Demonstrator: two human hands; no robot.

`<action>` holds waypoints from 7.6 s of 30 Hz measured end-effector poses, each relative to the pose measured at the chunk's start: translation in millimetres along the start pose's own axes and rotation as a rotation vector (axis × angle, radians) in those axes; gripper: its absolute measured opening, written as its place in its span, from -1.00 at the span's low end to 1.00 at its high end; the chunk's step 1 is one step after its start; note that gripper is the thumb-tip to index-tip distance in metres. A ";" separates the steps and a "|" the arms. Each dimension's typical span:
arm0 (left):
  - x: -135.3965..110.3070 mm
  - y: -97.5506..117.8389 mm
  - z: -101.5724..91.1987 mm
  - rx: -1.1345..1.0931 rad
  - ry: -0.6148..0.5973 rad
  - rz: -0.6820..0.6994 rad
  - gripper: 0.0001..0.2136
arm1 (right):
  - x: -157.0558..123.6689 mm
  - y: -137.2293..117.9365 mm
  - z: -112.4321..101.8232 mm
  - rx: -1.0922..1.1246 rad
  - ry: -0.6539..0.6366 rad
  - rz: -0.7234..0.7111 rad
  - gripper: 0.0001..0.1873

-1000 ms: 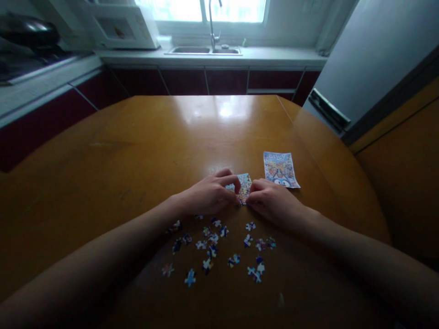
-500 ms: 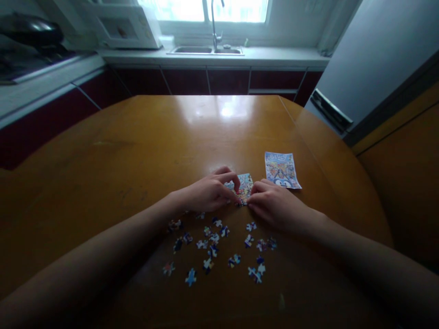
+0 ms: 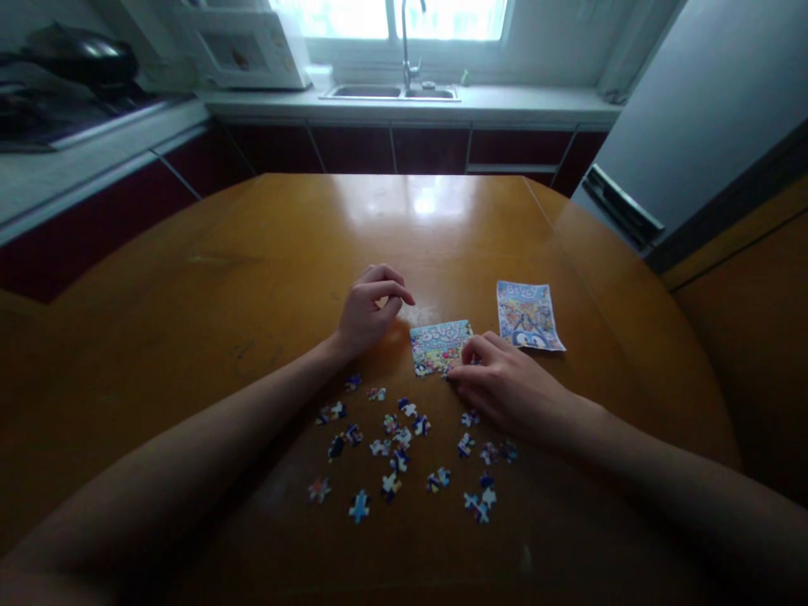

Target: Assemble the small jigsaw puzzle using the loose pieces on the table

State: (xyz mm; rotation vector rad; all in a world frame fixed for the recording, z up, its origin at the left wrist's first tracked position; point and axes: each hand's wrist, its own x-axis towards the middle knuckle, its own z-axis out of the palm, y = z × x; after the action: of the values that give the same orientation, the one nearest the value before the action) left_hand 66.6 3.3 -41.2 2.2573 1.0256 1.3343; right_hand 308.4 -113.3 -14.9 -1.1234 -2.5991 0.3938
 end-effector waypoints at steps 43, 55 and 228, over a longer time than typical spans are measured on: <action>-4.2 2.1 6.5 -0.054 -0.012 -0.054 -0.76 | 6.3 11.8 12.9 0.170 0.195 -0.008 -0.69; -2.9 -1.4 7.0 -0.113 0.023 -0.120 -0.76 | 4.2 19.8 7.7 0.213 0.404 0.049 -0.75; -46.4 61.0 -14.1 0.065 -0.429 0.274 -0.95 | 3.4 -7.3 17.2 0.216 0.141 0.074 -0.91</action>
State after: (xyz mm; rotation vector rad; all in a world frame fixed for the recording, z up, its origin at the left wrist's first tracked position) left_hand 65.8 -73.3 -26.8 2.6468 0.6371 0.8505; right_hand 295.2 -118.0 -27.7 -1.1305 -2.3349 0.5744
